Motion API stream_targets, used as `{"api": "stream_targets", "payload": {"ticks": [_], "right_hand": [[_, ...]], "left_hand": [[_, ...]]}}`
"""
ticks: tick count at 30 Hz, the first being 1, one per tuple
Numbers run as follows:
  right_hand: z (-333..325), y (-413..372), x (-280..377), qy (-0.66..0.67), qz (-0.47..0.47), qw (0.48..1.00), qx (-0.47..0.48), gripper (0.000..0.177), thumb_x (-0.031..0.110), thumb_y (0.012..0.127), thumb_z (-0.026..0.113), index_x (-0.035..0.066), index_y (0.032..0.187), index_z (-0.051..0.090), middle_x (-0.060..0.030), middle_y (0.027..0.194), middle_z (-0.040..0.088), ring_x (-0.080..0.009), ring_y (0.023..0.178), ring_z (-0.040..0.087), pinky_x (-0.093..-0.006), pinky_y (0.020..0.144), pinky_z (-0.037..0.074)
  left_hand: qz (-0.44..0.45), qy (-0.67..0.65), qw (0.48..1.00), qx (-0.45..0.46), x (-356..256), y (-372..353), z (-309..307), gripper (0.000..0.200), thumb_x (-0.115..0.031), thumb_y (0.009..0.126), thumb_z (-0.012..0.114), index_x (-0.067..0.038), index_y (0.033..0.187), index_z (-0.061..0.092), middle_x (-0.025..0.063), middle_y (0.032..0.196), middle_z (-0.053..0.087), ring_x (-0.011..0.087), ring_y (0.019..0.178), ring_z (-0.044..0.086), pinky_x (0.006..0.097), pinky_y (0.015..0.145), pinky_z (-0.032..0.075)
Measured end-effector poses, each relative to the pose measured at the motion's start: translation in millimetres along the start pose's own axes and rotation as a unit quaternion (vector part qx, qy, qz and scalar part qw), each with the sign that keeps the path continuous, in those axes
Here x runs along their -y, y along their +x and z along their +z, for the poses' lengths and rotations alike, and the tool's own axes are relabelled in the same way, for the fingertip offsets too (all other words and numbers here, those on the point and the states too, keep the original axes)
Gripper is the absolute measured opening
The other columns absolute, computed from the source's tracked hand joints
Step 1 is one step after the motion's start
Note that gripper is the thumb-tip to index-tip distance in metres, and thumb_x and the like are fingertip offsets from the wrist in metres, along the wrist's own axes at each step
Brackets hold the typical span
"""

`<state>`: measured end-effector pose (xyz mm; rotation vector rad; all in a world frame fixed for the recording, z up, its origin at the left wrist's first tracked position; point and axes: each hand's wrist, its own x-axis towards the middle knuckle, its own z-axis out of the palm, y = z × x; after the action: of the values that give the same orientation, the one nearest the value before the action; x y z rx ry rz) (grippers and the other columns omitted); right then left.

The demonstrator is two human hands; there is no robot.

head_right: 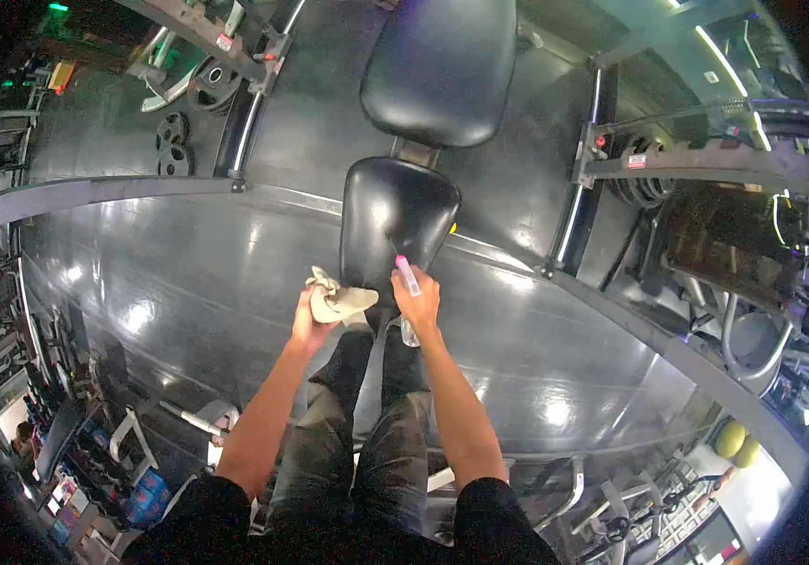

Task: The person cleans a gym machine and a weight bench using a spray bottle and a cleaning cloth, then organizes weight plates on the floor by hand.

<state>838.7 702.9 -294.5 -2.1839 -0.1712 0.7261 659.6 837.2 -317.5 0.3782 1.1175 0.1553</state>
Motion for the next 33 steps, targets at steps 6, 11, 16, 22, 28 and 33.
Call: {"api": "stream_targets", "payload": {"ticks": [6, 11, 16, 22, 28, 33], "right_hand": [[6.3, 5.9, -18.0, 0.073, -0.006, 0.997, 0.007, 0.023, 0.022, 0.082, 0.060, -0.001, 0.075, 0.061, -0.0052, 0.063, 0.061, -0.0105, 0.047, 0.055, -0.0269, 0.046, 0.045], [-15.2, -10.6, -20.8, 0.152, -0.006, 0.988, -0.033, 0.021, 0.019, 0.083, 0.059, 0.000, 0.078, 0.061, -0.0055, 0.061, 0.059, -0.0104, 0.048, 0.054, -0.0260, 0.047, 0.043], [-39.2, -40.6, -27.7, 0.159, 0.052, 0.985, -0.031, 0.019, 0.019, 0.084, 0.059, 0.001, 0.078, 0.061, -0.0027, 0.056, 0.054, -0.0094, 0.048, 0.052, -0.0249, 0.046, 0.040], [-55.0, -57.9, -46.0, 0.138, 0.030, 0.990, -0.029, 0.020, 0.021, 0.086, 0.060, 0.003, 0.078, 0.061, -0.0031, 0.057, 0.057, -0.0100, 0.049, 0.057, -0.0263, 0.046, 0.045], [-59.1, -51.5, -48.6, 0.118, 0.003, 0.992, -0.033, 0.019, 0.020, 0.085, 0.060, 0.003, 0.079, 0.062, -0.0035, 0.056, 0.057, -0.0098, 0.049, 0.055, -0.0275, 0.048, 0.045], [-59.9, -45.4, -35.4, 0.142, 0.015, 0.989, -0.029, 0.018, 0.018, 0.085, 0.059, 0.002, 0.079, 0.062, -0.0034, 0.056, 0.057, -0.0093, 0.051, 0.054, -0.0263, 0.049, 0.043]], "left_hand": [[0.179, 0.028, 0.983, -0.043, 8.4, 32.1, 24.7, 0.031, -0.026, 0.091, 0.053, -0.009, 0.116, 0.048, 0.0088, 0.113, 0.055, 0.0225, 0.103, 0.056, 0.0391, 0.086, 0.049], [0.445, 0.396, 0.795, -0.114, -21.7, 76.0, 100.7, 0.027, -0.013, 0.086, 0.059, -0.009, 0.113, 0.054, 0.0117, 0.106, 0.054, 0.0267, 0.101, 0.053, 0.0362, 0.088, 0.044], [0.538, 0.633, 0.555, 0.042, -7.6, 98.8, 154.6, 0.027, -0.009, 0.080, 0.061, -0.011, 0.107, 0.058, 0.0156, 0.097, 0.052, 0.0344, 0.093, 0.050, 0.0418, 0.080, 0.042], [0.530, 0.770, 0.101, 0.341, 50.2, 79.4, 112.1, 0.025, -0.017, 0.081, 0.053, -0.011, 0.105, 0.057, 0.0091, 0.107, 0.054, 0.0300, 0.103, 0.053, 0.0376, 0.087, 0.047], [0.549, 0.788, 0.208, 0.184, -49.4, 131.1, 208.2, 0.021, -0.011, 0.076, 0.056, -0.008, 0.097, 0.058, 0.0076, 0.096, 0.057, 0.0263, 0.094, 0.058, 0.0381, 0.075, 0.051], [0.485, 0.719, 0.496, -0.038, -70.0, 160.5, 219.3, 0.014, -0.020, 0.088, 0.053, -0.011, 0.098, 0.055, 0.0128, 0.090, 0.053, 0.0333, 0.085, 0.055, 0.0442, 0.070, 0.051]]}}
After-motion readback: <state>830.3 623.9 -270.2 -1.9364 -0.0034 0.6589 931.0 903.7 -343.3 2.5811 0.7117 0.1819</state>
